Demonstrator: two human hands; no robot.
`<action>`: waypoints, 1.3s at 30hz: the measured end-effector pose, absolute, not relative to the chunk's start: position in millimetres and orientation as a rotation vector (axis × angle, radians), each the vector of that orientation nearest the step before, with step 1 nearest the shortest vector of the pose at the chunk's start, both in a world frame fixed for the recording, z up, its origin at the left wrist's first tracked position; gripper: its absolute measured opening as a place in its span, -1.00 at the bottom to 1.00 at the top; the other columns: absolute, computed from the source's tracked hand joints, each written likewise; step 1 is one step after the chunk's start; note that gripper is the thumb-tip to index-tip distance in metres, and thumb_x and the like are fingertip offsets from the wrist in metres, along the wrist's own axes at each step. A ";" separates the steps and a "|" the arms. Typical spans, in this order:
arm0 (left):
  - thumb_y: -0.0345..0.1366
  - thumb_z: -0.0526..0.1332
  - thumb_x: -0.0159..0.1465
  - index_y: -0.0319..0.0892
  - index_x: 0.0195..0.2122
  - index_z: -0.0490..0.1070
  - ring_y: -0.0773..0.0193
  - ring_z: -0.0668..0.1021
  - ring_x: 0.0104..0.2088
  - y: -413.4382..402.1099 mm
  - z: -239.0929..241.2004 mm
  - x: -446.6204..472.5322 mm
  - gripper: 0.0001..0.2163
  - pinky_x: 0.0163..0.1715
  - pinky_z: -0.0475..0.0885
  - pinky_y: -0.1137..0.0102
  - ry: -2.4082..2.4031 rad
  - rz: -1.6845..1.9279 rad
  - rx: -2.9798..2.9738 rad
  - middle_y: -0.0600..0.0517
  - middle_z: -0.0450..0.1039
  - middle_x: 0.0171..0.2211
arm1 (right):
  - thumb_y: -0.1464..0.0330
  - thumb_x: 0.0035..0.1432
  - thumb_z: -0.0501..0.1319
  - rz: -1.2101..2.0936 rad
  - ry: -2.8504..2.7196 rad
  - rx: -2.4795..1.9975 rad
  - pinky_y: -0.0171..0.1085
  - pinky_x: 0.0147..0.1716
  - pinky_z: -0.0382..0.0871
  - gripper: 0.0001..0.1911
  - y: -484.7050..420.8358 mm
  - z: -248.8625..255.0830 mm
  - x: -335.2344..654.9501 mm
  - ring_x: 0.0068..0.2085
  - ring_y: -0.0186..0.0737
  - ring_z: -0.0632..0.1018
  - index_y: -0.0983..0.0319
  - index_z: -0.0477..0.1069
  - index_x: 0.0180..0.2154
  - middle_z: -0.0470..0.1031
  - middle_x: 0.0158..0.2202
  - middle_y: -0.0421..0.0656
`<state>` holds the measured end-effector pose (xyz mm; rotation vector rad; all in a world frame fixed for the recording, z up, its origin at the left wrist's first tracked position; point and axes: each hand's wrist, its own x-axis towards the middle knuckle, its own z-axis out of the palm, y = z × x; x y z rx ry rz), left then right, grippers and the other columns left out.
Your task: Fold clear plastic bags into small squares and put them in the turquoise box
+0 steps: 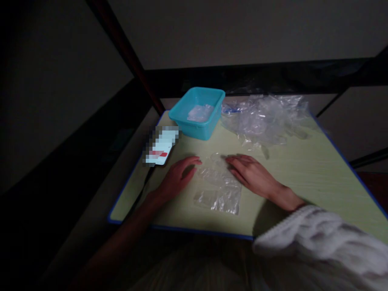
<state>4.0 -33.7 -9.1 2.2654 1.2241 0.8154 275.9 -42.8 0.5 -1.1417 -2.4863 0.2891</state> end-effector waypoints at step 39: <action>-0.32 -0.01 0.35 -0.22 0.17 0.11 0.13 0.45 0.03 -27.5 -15.1 7.2 -0.64 0.09 0.27 0.12 1.339 0.683 2.389 -0.08 0.46 -0.01 | -0.12 0.16 -0.02 0.078 -2.720 -1.109 0.11 0.24 -0.14 0.00 -55.2 -27.6 271.4 0.31 0.08 0.03 0.30 -0.47 0.32 -0.14 0.33 0.14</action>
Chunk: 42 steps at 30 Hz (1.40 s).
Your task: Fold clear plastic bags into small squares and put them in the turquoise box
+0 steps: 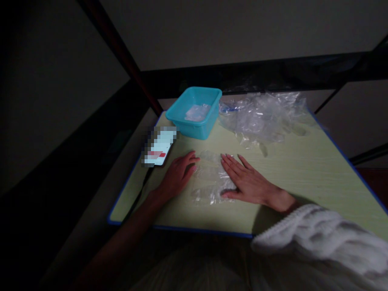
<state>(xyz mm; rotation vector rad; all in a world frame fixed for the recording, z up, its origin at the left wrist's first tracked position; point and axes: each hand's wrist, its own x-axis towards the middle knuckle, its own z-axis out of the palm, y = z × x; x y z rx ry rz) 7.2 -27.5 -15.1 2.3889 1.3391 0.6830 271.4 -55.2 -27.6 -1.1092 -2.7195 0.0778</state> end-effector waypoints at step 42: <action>0.18 0.21 0.08 -0.39 0.28 -0.04 -0.12 -0.13 0.33 -33.4 -16.4 12.8 -0.08 0.25 -0.08 0.00 1.053 0.347 2.668 -0.35 -0.15 0.32 | -0.11 -0.03 0.22 0.322 -2.687 -0.896 0.10 0.18 0.06 0.02 -52.6 -5.5 297.9 0.32 0.13 -0.01 0.23 -0.09 0.31 -0.11 0.35 0.08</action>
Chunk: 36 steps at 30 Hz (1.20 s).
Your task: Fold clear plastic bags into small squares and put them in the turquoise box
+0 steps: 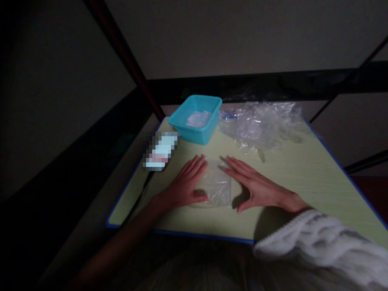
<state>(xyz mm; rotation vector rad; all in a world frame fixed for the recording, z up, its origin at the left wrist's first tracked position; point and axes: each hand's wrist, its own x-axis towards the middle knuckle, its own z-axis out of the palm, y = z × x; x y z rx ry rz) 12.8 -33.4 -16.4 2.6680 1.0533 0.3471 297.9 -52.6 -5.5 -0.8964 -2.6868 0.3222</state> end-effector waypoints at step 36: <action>-0.37 0.06 0.29 -0.18 -0.07 0.40 0.21 0.50 -0.01 -47.7 -17.1 -14.1 -0.77 0.03 0.37 0.25 1.019 0.682 2.190 -0.06 0.50 -0.05 | 0.52 0.30 -0.03 -0.483 -2.622 -0.500 -0.25 -0.36 0.40 -0.72 -59.3 -11.9 285.5 -0.28 -0.25 0.51 0.24 0.44 -0.20 0.56 -0.30 -0.10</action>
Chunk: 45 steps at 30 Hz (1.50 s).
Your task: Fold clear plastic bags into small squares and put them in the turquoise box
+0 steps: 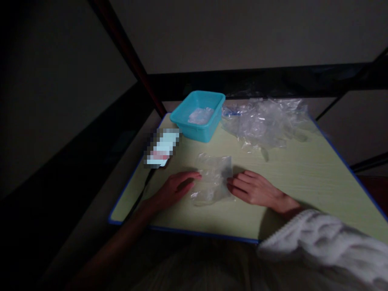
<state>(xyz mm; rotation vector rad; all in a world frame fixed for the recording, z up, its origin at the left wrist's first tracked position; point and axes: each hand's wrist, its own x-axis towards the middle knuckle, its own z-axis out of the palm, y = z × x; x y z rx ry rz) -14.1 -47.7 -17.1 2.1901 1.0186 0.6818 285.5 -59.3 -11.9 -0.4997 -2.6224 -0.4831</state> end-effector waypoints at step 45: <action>-0.56 0.22 0.01 -0.12 0.08 0.10 0.47 0.47 -0.53 -27.1 -14.3 12.4 -0.40 -0.54 0.33 0.56 1.279 0.816 1.499 0.14 0.31 -0.31 | 0.35 0.15 0.04 0.349 -2.165 -1.388 -0.11 -0.32 0.40 -0.65 -41.7 -11.2 265.2 -0.31 -0.06 0.50 0.33 0.26 -0.03 0.45 -0.32 -0.01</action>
